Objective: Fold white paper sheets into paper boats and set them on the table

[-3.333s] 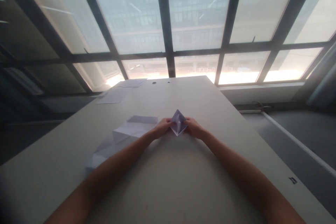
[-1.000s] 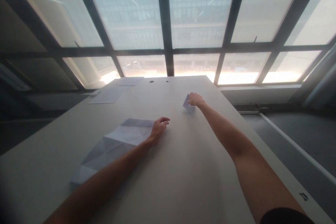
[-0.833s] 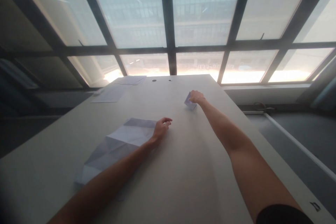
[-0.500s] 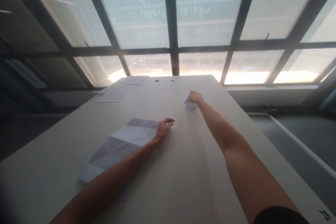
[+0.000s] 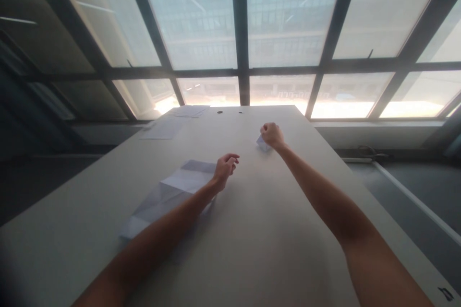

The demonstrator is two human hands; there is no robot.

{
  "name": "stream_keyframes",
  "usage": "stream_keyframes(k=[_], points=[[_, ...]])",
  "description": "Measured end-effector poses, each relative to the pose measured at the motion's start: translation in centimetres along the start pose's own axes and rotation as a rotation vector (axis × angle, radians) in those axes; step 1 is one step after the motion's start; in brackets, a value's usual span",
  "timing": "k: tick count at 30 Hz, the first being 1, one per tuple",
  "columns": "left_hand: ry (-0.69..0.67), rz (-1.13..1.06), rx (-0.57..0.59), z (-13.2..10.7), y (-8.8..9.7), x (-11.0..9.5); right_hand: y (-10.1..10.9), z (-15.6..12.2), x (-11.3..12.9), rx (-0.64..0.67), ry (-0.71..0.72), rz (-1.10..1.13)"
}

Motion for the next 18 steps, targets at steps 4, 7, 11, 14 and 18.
stream_keyframes(k=[4,7,11,14,18], points=[[-0.114,-0.042,-0.005,1.1,2.0,-3.7,-4.0,-5.3,3.0,0.236,0.095,0.203],[-0.124,-0.049,-0.028,2.0,4.2,-5.3,-7.7,-8.8,5.4,0.38,0.154,0.25],[-0.089,-0.014,-0.073,2.8,6.7,-5.7,-11.7,-11.1,7.8,0.415,0.113,0.309],[-0.061,0.011,-0.108,3.2,7.8,-5.3,-13.9,-11.9,9.0,0.425,0.063,0.37],[-0.045,0.042,-0.146,3.3,8.7,-4.6,-14.9,-12.9,10.1,0.32,0.007,0.398]])
Point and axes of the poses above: each hand's wrist, its own z-axis towards the middle knuckle, its own y-axis out of the back of the hand, x = y × z, the point moved 5 cm from there along z, towards the middle knuckle
